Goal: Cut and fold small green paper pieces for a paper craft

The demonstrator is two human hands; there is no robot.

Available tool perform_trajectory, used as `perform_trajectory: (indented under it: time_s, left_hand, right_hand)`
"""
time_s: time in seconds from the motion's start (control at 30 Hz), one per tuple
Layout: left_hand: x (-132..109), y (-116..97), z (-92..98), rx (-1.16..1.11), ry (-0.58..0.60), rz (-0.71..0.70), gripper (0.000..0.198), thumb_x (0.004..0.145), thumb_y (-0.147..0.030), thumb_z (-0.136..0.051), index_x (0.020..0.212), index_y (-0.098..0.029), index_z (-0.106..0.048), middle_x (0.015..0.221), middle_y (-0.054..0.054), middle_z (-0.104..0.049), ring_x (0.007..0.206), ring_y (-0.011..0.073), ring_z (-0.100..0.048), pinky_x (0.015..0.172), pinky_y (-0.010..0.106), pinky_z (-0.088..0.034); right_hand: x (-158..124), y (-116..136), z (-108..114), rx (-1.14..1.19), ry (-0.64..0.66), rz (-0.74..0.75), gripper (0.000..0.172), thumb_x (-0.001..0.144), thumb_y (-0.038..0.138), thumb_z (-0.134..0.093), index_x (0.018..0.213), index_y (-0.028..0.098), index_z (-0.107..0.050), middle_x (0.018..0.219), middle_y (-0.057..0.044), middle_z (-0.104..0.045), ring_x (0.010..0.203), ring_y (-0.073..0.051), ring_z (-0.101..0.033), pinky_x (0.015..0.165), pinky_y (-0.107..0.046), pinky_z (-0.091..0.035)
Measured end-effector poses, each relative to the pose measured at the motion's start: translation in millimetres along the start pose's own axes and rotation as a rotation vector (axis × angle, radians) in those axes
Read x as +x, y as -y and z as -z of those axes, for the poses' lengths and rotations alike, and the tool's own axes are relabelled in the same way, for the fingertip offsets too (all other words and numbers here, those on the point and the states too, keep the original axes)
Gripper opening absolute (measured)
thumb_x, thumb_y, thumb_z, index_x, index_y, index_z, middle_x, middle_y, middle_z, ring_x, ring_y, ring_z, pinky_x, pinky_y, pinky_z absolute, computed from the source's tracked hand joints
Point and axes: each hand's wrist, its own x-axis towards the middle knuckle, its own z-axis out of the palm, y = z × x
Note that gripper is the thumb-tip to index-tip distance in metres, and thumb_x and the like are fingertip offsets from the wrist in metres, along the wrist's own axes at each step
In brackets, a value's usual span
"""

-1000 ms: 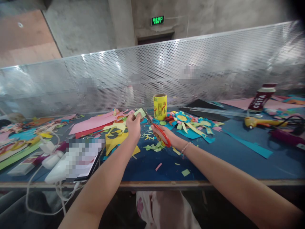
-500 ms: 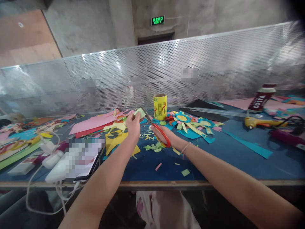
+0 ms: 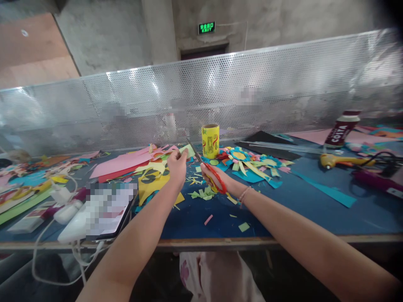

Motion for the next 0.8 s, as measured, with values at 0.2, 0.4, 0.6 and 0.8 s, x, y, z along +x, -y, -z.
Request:
perform_trajectory:
  time_s: [0.2,0.4,0.6,0.8]
  left_hand:
    - [-2.6,-5.1,-0.1,0.025,0.055,0.023,0.029,0.07,-0.038,-0.06,0.056,-0.018,-0.045,0.054,-0.003,-0.042,0.055,0.0102,-0.045,0.055,0.024,-0.042]
    - [-3.9,-9.8,-2.2,-0.009,0.041,0.033,0.027,0.07,-0.036,-0.06,0.057,-0.017,-0.046,0.055,-0.003,-0.042,0.054,0.0094,-0.044,0.055,0.024,-0.043]
    - [-1.2,-3.7,-1.0,-0.012,0.033,0.033,0.028,0.068,-0.037,-0.062,0.058,-0.017,-0.047,0.056,-0.003,-0.045,0.06,0.0102,-0.048,0.059,0.024,-0.043]
    - [-1.0,-2.1,-1.3,-0.026,0.056,0.046,0.028,0.068,-0.039,-0.062,0.058,-0.017,-0.048,0.057,-0.002,-0.046,0.059,0.0107,-0.048,0.058,0.024,-0.044]
  right_hand:
    - [0.5,1.0,-0.7,-0.008,0.003,0.018,0.051,0.074,0.069,-0.04,0.061,0.02,-0.036,0.046,0.007,-0.035,0.039,-0.006,-0.034,0.041,-0.021,-0.032]
    - [-0.8,4.8,-2.4,-0.111,-0.057,-0.012,0.053,0.074,0.071,-0.036,0.059,0.02,-0.037,0.043,0.005,-0.036,0.038,-0.008,-0.035,0.039,-0.022,-0.032]
    - [-2.1,10.2,-1.6,-0.237,-0.111,0.007,0.051,0.075,0.067,-0.041,0.056,0.019,-0.037,0.044,0.004,-0.037,0.037,-0.007,-0.034,0.038,-0.022,-0.031]
    - [-1.4,4.7,0.2,-0.079,-0.055,-0.023,0.052,0.073,0.07,-0.04,0.059,0.02,-0.037,0.043,0.005,-0.036,0.034,-0.007,-0.035,0.034,-0.021,-0.03]
